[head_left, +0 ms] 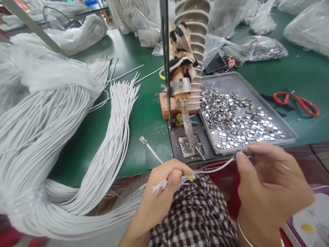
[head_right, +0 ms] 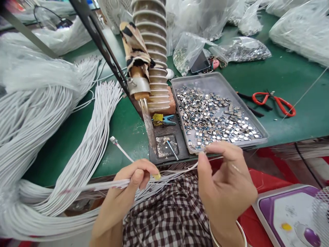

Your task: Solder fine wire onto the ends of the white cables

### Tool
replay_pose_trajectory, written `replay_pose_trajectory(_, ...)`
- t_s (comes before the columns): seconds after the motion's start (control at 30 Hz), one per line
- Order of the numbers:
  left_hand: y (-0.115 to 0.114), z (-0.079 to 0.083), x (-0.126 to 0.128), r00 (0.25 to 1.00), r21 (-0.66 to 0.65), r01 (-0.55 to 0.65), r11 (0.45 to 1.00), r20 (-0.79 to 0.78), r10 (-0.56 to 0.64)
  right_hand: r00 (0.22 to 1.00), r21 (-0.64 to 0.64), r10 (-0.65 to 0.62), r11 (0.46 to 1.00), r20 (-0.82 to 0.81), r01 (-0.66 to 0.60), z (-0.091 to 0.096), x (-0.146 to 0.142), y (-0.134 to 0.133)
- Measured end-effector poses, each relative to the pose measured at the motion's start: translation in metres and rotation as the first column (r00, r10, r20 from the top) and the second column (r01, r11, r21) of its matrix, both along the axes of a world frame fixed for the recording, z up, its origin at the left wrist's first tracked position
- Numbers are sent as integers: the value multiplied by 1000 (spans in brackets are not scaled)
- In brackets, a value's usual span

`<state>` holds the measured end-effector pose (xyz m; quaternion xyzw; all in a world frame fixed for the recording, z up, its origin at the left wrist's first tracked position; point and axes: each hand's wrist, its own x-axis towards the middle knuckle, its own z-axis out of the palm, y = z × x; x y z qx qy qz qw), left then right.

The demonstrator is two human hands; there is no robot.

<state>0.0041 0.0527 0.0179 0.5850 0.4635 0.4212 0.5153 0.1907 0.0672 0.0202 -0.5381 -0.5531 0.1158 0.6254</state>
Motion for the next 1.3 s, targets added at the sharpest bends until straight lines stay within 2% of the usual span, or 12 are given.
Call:
replay_pose_trajectory(0.07,-1,-2,4,995,-38,92,995,-35,-94,959,-14,211,977,190,-212,8,-4,-5)
replay_pose_trajectory(0.17,-1,-3,9,980,12,183,983,-81,-181,774,-134,566,823,284,-553,19,-14,-12)
replay_pose_trajectory(0.3,-2,-4,6,987,31,152,988,-49,-150,800,-114,562,827,211,-551,19,-21,-12)
replay_pose_trajectory(0.47,-6,-9,2,996,103,-46,994,81,38,816,-168,578,804,-2,-570,12,-15,-8)
replay_pose_trajectory(0.6,-7,-11,4,994,142,-75,987,89,63,718,-243,677,678,-162,-694,11,-11,-7)
replay_pose_trajectory(0.83,-6,-14,2,995,163,-52,985,88,38,684,-443,682,546,-258,-711,19,-8,2)
replay_pose_trajectory(0.87,-5,-15,1,994,165,-51,985,102,35,683,-453,695,545,-227,-705,19,-5,6)
replay_pose_trajectory(0.9,-5,-17,0,993,163,-56,985,114,38,723,-462,676,600,-143,-653,18,-2,11)
replay_pose_trajectory(1.0,-2,-20,-2,988,156,-78,985,143,56,879,-382,327,905,348,-185,8,16,35)
replay_pose_trajectory(1.03,-1,-21,-2,987,151,-85,985,150,62,838,-369,215,929,502,-17,4,22,44)
replay_pose_trajectory(1.1,2,-22,-2,985,136,-106,985,148,86,766,-394,174,912,618,110,-4,35,62)
replay_pose_trajectory(1.3,4,-17,5,964,70,-238,969,138,227,796,-395,223,918,563,22,-6,42,73)
